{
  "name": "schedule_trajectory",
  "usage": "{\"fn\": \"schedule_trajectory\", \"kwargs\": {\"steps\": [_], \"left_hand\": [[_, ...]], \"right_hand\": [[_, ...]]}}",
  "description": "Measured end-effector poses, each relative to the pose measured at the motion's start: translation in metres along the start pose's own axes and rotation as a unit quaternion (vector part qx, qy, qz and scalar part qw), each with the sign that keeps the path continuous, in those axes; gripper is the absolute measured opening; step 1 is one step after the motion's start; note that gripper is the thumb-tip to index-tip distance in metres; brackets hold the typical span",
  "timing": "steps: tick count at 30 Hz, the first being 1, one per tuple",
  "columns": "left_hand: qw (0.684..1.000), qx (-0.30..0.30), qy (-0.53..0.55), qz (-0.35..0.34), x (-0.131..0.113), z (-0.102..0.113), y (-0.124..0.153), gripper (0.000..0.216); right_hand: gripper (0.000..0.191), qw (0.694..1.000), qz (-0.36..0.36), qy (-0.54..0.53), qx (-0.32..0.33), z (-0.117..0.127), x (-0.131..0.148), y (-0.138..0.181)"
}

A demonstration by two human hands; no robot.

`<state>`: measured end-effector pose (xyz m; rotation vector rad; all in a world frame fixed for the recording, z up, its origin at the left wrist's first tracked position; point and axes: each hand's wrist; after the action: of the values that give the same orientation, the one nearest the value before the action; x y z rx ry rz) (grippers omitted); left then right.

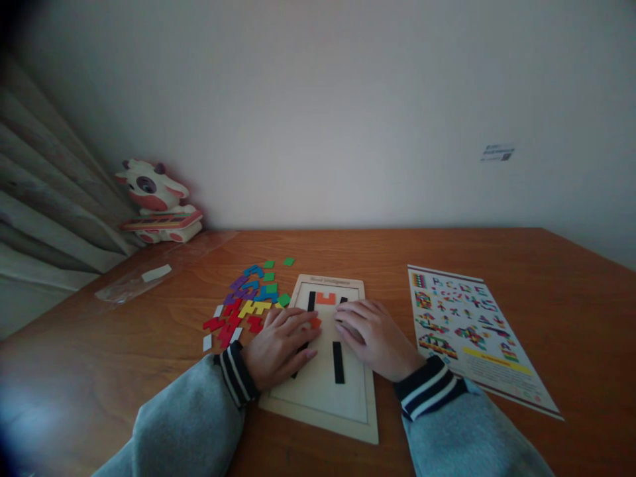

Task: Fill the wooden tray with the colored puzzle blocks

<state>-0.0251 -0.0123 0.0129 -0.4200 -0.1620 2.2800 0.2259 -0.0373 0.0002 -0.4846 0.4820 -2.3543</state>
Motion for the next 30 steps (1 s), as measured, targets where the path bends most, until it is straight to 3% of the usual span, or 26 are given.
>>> {"fn": "schedule_trajectory", "kwargs": {"steps": [9, 18, 30], "left_hand": [[0.996, -0.021, 0.054, -0.069, 0.014, 0.000, 0.001, 0.032], [0.990, 0.041, 0.084, -0.103, 0.022, 0.005, 0.006, 0.044], [0.993, 0.009, 0.065, -0.098, 0.022, 0.004, 0.004, 0.037]], "right_hand": [[0.031, 0.998, 0.025, -0.039, 0.049, 0.005, 0.007, 0.001], [0.051, 0.996, 0.007, -0.046, 0.077, 0.008, 0.009, 0.002], [0.039, 0.999, -0.003, -0.010, 0.045, 0.005, -0.002, 0.005]]}}
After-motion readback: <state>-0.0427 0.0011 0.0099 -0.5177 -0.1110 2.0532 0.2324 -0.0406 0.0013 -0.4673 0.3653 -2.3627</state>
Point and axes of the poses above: each hand's wrist, its own y-axis away from the middle knuckle, its own z-axis out of the back of the hand, x = y × z, and after that the axes turned 10 degrees about z, right-handed
